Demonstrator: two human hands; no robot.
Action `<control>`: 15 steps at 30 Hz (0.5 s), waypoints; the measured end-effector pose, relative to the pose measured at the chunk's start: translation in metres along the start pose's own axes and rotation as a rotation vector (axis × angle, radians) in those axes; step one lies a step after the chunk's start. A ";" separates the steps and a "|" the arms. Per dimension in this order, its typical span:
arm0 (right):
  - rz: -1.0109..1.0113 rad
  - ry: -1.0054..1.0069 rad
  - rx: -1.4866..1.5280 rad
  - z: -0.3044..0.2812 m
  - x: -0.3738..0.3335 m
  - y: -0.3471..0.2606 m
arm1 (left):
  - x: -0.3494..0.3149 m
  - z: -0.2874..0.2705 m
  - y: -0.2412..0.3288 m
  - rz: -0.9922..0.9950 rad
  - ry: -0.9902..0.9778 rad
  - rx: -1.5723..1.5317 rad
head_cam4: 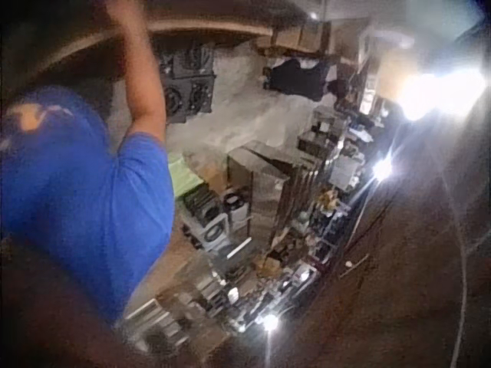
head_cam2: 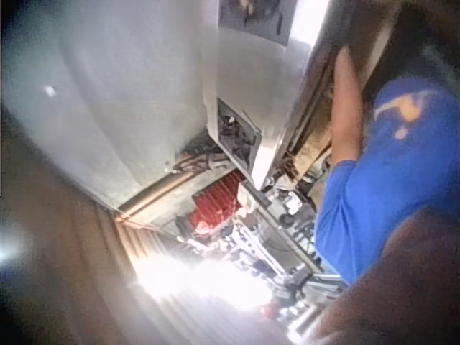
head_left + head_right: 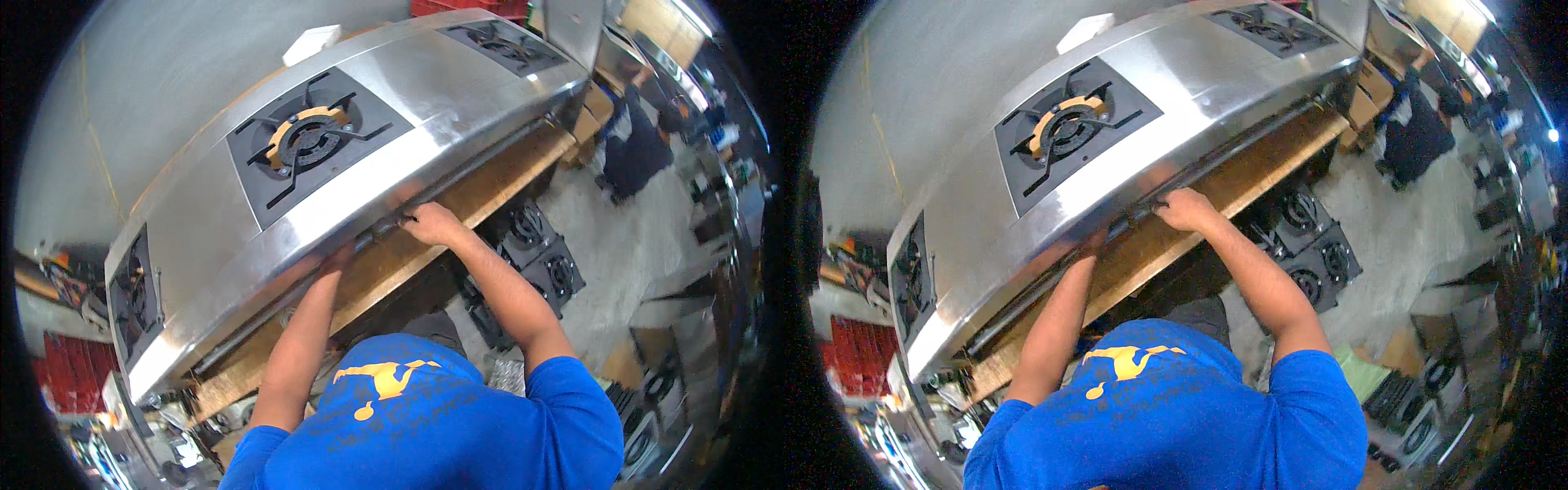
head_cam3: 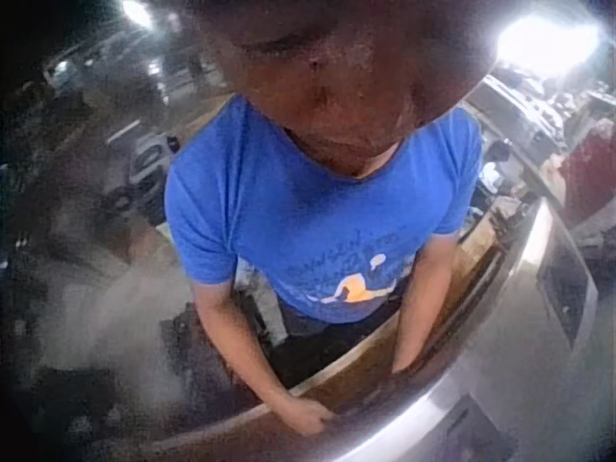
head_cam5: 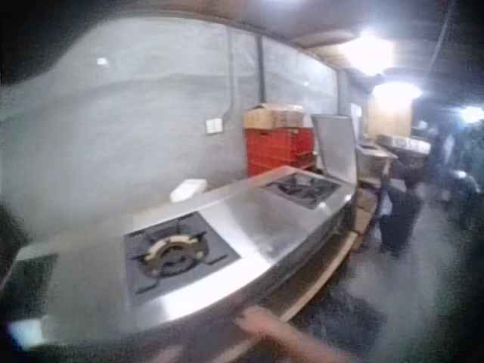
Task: The person works on the underside of a stainless steel gas range, connecting gas lines and tightening fittings with a wrench. They then flip the range upright and continue tightening connections at the front. The task involves handling the gas range, gas lines, and a wrench.
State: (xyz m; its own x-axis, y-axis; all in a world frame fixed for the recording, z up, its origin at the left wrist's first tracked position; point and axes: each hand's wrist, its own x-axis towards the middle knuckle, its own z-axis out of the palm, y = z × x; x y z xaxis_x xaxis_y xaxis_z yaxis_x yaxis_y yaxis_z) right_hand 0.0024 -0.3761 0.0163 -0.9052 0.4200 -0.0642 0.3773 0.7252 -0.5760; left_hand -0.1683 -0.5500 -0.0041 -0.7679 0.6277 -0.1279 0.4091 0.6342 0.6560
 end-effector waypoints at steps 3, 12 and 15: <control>0.009 -0.083 -0.150 -0.004 0.024 0.008 | 0.001 0.001 0.000 -0.026 0.014 -0.008; -0.282 -0.367 -0.484 -0.073 0.069 -0.027 | 0.002 0.003 0.001 -0.131 0.054 -0.011; -0.402 -0.298 -0.411 -0.058 0.075 -0.021 | 0.003 0.007 0.002 -0.155 0.065 -0.016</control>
State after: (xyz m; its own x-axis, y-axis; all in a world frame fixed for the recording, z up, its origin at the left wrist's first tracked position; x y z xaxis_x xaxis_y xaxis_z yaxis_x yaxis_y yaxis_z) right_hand -0.0616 -0.3278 0.0709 -0.9847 -0.0539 -0.1658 -0.0114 0.9689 -0.2473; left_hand -0.1666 -0.5436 -0.0080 -0.8517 0.4919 -0.1806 0.2755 0.7135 0.6442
